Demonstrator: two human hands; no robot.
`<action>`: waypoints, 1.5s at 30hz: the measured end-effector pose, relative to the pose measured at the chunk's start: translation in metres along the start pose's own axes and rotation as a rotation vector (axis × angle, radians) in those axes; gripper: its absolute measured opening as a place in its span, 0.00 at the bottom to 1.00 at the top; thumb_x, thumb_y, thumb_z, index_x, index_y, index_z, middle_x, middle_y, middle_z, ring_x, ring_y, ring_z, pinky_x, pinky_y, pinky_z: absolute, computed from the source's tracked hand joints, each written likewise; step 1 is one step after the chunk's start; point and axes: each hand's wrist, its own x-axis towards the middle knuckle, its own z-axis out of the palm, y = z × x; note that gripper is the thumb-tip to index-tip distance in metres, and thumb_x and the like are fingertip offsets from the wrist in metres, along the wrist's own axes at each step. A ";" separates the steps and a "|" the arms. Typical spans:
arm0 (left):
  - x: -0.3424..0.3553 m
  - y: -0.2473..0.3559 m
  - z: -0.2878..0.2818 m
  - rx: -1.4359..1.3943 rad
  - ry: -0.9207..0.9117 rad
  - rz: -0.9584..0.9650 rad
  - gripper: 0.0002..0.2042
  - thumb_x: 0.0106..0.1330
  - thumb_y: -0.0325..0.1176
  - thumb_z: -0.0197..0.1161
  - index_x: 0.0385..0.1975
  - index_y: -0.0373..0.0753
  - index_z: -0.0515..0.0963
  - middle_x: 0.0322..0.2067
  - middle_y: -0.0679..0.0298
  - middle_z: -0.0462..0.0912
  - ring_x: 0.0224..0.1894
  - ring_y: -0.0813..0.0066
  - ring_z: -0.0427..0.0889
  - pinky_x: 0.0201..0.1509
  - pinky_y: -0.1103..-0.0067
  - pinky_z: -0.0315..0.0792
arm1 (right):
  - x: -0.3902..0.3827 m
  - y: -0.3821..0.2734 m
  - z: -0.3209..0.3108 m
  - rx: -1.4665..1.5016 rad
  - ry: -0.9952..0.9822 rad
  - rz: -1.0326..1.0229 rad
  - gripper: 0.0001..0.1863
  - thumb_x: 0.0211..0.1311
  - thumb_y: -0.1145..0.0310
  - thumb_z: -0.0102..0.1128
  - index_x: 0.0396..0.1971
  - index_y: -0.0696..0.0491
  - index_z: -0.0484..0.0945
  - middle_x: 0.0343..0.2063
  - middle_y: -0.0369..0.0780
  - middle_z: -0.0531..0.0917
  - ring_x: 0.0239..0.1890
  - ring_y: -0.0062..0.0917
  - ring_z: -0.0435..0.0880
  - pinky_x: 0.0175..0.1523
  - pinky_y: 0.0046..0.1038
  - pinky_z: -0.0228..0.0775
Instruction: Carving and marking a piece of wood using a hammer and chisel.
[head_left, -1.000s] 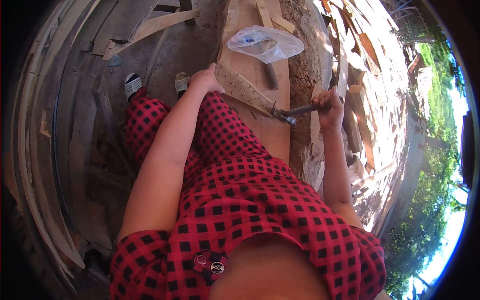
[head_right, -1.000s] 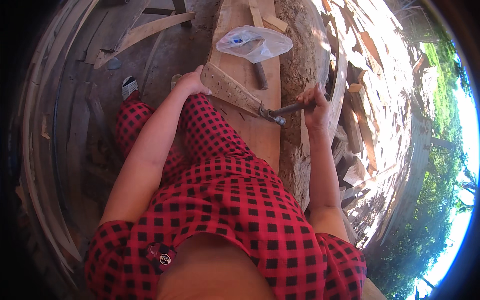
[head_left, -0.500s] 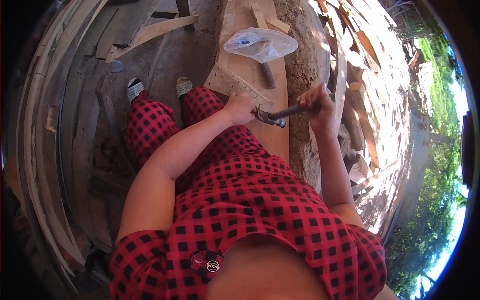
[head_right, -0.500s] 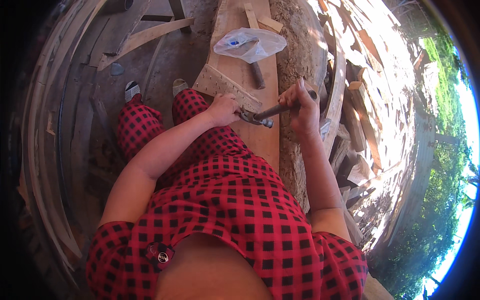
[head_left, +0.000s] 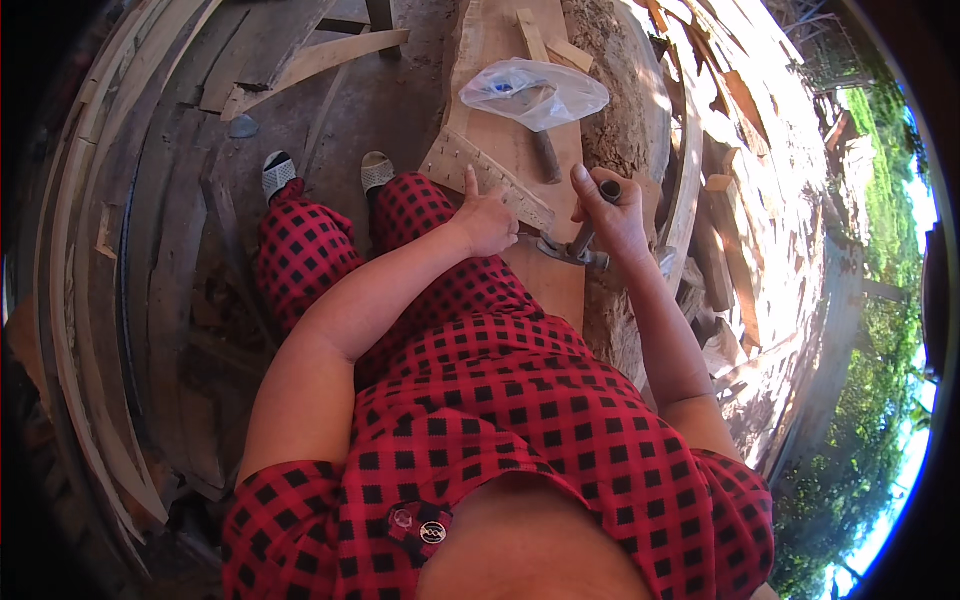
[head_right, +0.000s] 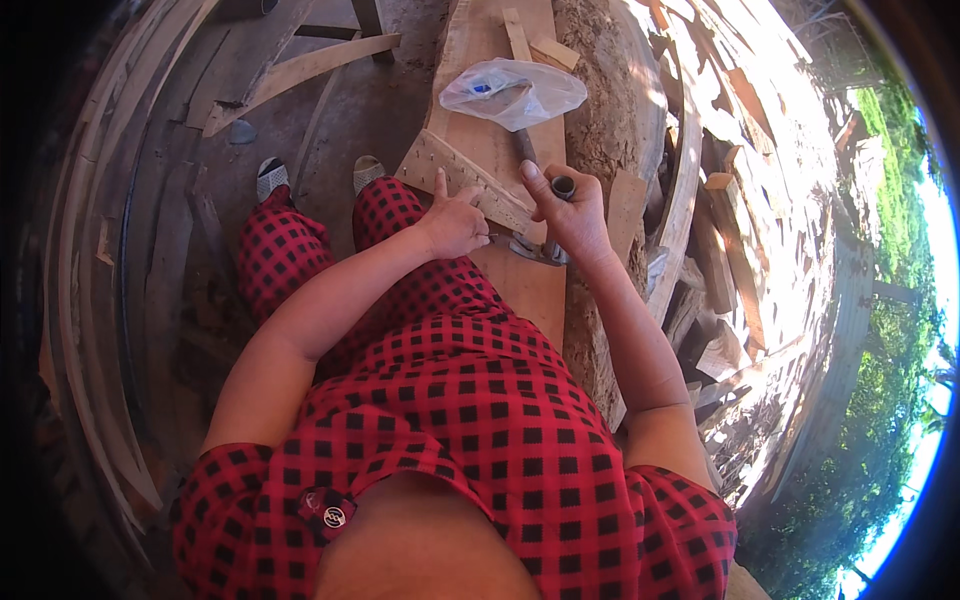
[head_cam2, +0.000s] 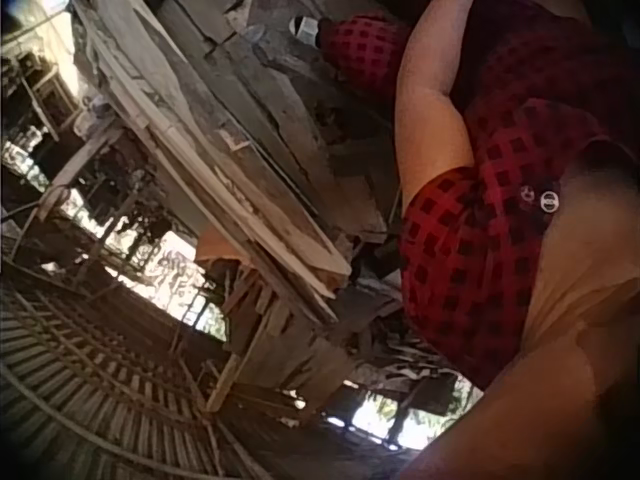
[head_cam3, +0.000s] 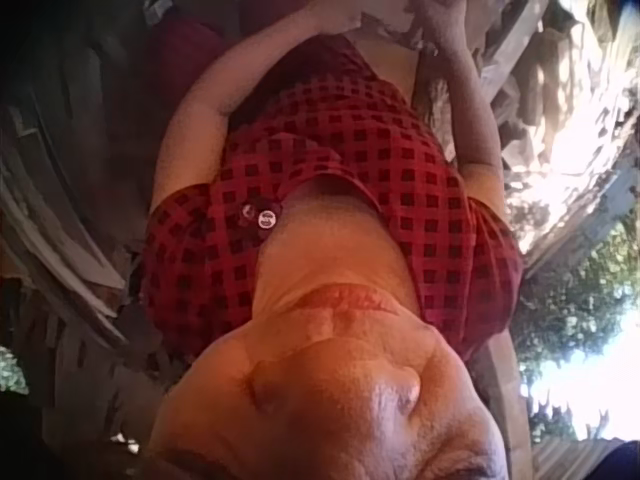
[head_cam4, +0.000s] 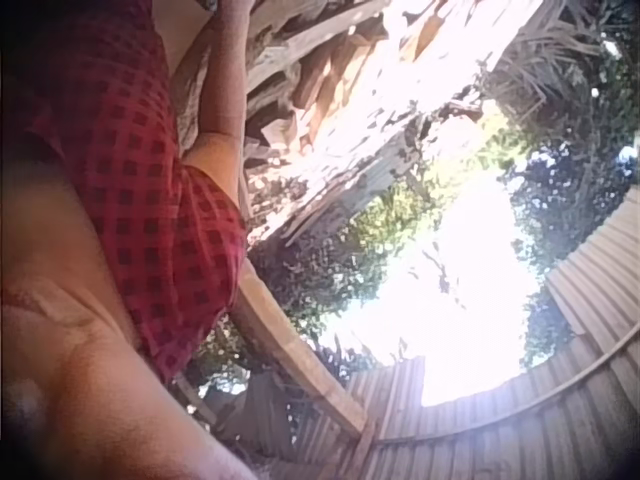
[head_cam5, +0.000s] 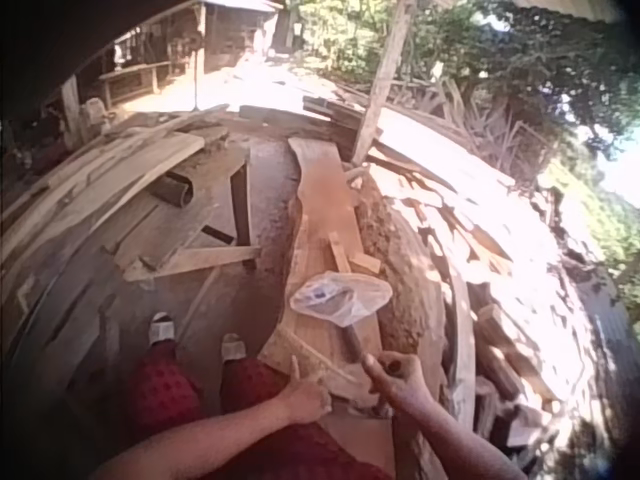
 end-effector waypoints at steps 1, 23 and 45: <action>-0.001 0.002 -0.001 -0.001 -0.002 0.001 0.09 0.58 0.44 0.59 0.29 0.51 0.84 0.41 0.69 0.81 0.67 0.64 0.57 0.62 0.34 0.28 | 0.001 -0.001 0.000 -0.001 0.001 0.002 0.24 0.62 0.53 0.60 0.13 0.55 0.71 0.09 0.30 0.69 0.14 0.12 0.71 0.20 0.18 0.61; 0.005 -0.123 -0.017 -0.340 0.123 -0.509 0.43 0.50 0.47 0.66 0.67 0.43 0.54 0.57 0.50 0.71 0.57 0.57 0.72 0.60 0.70 0.66 | 0.070 -0.023 0.078 -0.216 -0.071 -0.141 0.29 0.56 0.47 0.62 0.13 0.60 0.72 0.08 0.39 0.68 0.15 0.20 0.62 0.24 0.32 0.60; 0.006 -0.090 -0.030 -0.252 0.273 -0.655 0.39 0.46 0.44 0.70 0.61 0.39 0.64 0.53 0.51 0.74 0.63 0.57 0.63 0.63 0.64 0.62 | 0.024 0.040 -0.049 0.702 0.058 -0.041 0.23 0.68 0.53 0.47 0.15 0.50 0.61 0.17 0.35 0.62 0.26 0.26 0.65 0.42 0.33 0.61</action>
